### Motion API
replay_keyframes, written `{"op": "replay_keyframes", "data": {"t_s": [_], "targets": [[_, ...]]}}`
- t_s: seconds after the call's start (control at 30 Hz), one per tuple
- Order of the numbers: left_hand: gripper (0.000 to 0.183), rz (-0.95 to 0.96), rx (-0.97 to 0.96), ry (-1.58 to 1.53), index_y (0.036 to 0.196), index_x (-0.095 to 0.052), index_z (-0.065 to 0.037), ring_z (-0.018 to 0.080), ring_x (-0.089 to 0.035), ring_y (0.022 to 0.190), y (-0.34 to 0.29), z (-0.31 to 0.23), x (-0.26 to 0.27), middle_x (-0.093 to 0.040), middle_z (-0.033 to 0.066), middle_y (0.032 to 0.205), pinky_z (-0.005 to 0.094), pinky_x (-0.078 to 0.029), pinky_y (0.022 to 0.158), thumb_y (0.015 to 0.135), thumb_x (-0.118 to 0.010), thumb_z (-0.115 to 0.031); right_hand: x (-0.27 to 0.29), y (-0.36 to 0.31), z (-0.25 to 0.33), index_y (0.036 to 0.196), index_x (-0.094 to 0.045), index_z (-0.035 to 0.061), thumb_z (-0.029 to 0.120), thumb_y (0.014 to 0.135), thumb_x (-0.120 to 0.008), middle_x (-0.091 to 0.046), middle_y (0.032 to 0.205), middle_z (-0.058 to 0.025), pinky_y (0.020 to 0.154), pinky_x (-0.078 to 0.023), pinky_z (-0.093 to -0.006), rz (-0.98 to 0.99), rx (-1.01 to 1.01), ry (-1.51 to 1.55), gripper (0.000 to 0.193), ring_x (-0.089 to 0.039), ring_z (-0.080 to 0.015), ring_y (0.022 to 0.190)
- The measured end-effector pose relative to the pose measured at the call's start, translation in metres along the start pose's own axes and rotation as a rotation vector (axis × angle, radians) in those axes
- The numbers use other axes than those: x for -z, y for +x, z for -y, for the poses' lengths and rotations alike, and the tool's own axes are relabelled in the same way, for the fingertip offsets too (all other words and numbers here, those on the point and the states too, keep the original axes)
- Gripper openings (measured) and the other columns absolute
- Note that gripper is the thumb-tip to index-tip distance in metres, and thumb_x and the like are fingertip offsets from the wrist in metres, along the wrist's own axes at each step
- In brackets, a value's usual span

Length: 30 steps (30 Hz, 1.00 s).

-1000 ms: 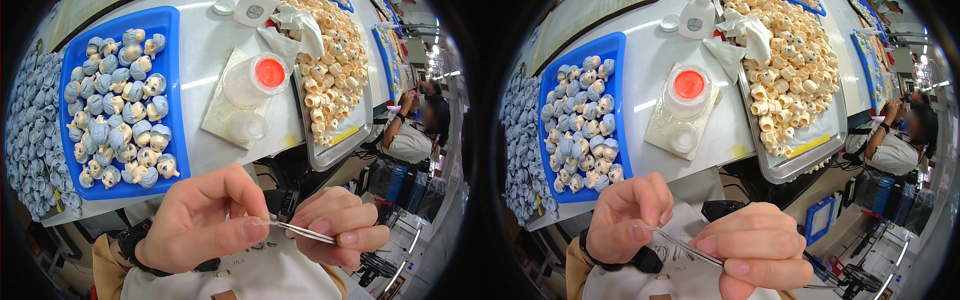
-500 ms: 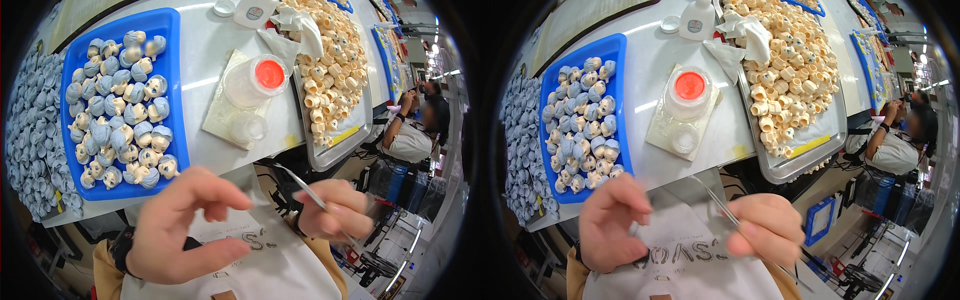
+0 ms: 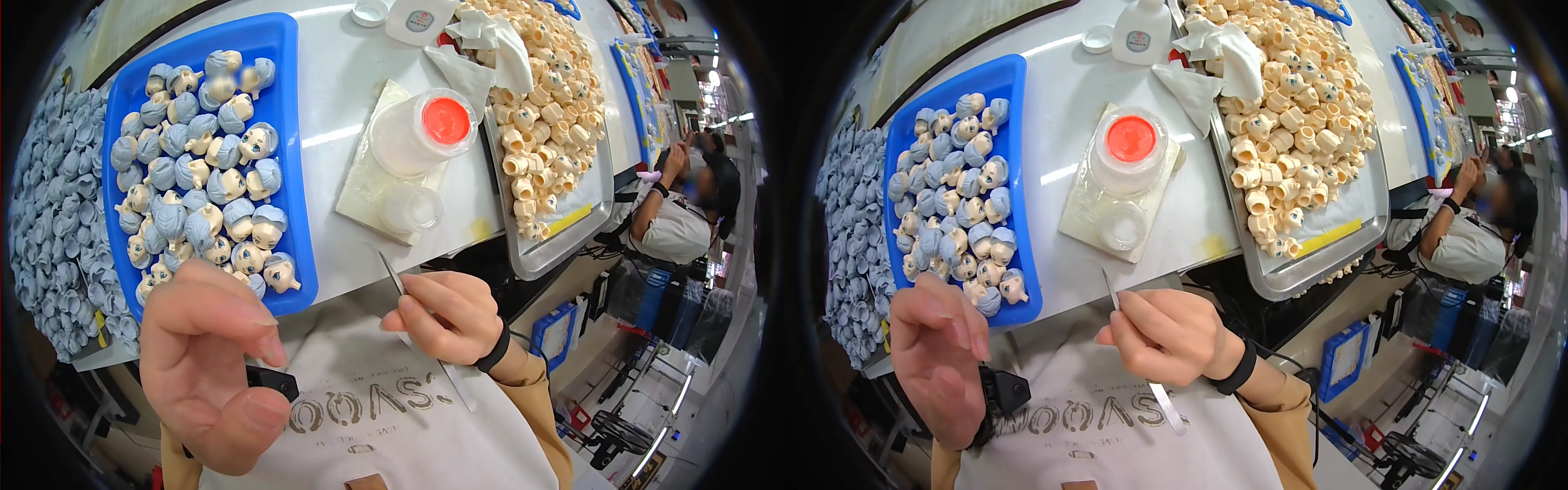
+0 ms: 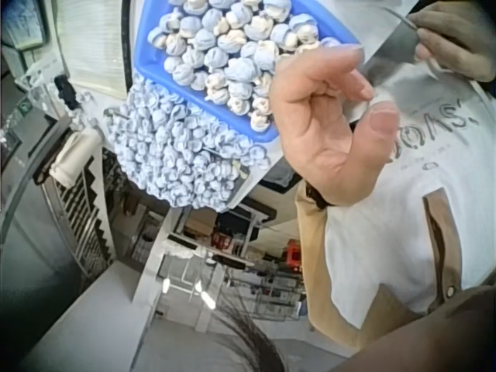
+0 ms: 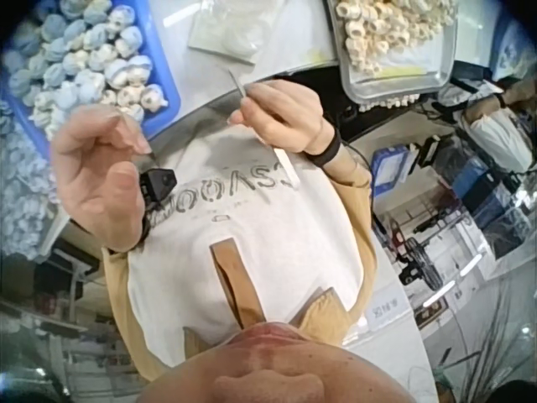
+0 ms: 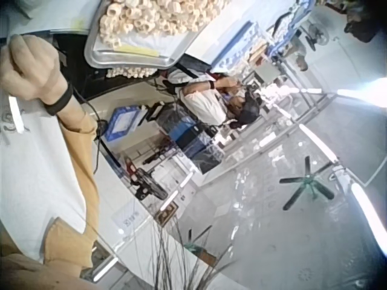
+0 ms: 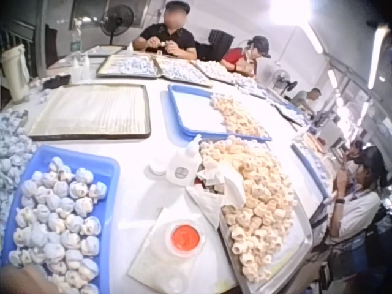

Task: The person uses tweezers to pick up small white components from a container and places them into the eye sockets of doll heads arranged in a blue tray. The person repeats this insertion process for multiple doll heads throughout the clip.

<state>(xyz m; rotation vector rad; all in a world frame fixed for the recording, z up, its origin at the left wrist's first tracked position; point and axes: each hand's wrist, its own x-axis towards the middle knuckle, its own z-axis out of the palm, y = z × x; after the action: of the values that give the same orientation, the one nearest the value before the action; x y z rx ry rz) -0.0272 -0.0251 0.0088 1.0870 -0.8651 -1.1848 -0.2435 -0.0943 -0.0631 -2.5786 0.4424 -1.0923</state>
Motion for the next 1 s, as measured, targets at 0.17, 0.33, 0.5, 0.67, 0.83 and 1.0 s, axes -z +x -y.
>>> {"op": "replay_keyframes", "data": {"t_s": [0.17,0.33,0.5,0.67,0.83,1.0], "targets": [[0.044,0.072,0.021,0.021,0.103,-0.050,0.003,0.0116,-0.046,0.072,0.002,0.009,0.001,-0.047,0.0109,0.088,0.0222,-0.037,0.067,0.069,-0.071,-0.016,0.002,-0.004,-0.002,0.082,-0.055,-0.0029,0.005,0.067,-0.074,-0.059,0.081,-0.0160,0.048,-0.049,-0.0262,0.015,-0.012,0.002,0.026,-0.060,-0.0225,0.059],[0.046,0.109,0.035,0.196,0.102,-0.041,0.000,0.0113,-0.043,0.072,0.005,0.001,0.000,-0.041,0.0082,0.087,0.0205,-0.038,0.059,0.082,-0.062,-0.037,0.014,0.000,0.001,0.086,-0.058,-0.0040,0.003,0.066,-0.072,-0.059,0.086,-0.0152,0.054,-0.051,-0.0287,0.113,-0.080,0.012,0.025,-0.062,-0.0254,0.067],[0.046,0.092,-0.007,0.192,0.105,-0.045,0.001,0.0121,-0.045,0.072,0.003,0.001,0.000,-0.043,0.0097,0.090,0.0223,-0.039,0.063,0.077,-0.065,-0.029,0.027,0.012,0.003,0.087,-0.060,-0.0046,0.003,0.066,-0.073,-0.060,0.085,-0.0157,0.056,-0.052,-0.0307,0.227,-0.118,0.043,0.025,-0.062,-0.0264,0.068],[0.052,0.196,-0.139,0.313,0.110,-0.051,0.003,0.0138,-0.049,0.075,0.008,0.008,0.006,-0.048,0.0112,0.095,0.0242,-0.040,0.066,0.067,-0.074,-0.015,0.054,0.007,0.010,0.094,-0.058,-0.0045,0.010,0.074,-0.074,-0.062,0.070,-0.0158,0.055,-0.054,-0.0330,-0.202,-0.279,0.166,0.029,-0.064,-0.0263,0.060],[0.070,0.381,-0.058,0.538,0.130,-0.034,0.003,0.0182,-0.049,0.096,0.014,0.009,-0.007,-0.038,0.0155,0.126,0.0268,-0.041,0.077,0.073,-0.065,-0.023,0.043,0.009,0.008,0.099,-0.048,-0.0022,0.015,0.085,-0.065,-0.063,0.075,-0.0205,0.055,-0.055,-0.0321,-0.459,-0.500,0.331,0.028,-0.065,-0.0252,0.062],[0.085,0.301,0.133,0.313,0.141,-0.017,-0.001,0.0215,-0.049,0.102,0.013,0.036,-0.038,-0.019,0.0158,0.144,0.0294,-0.045,0.077,0.069,-0.063,-0.002,0.026,0.008,0.003,0.106,-0.041,-0.0039,0.016,0.089,-0.058,-0.062,0.084,-0.0252,0.057,-0.056,-0.0350,-0.552,-0.584,0.531,0.031,-0.066,-0.0291,0.068]]}}
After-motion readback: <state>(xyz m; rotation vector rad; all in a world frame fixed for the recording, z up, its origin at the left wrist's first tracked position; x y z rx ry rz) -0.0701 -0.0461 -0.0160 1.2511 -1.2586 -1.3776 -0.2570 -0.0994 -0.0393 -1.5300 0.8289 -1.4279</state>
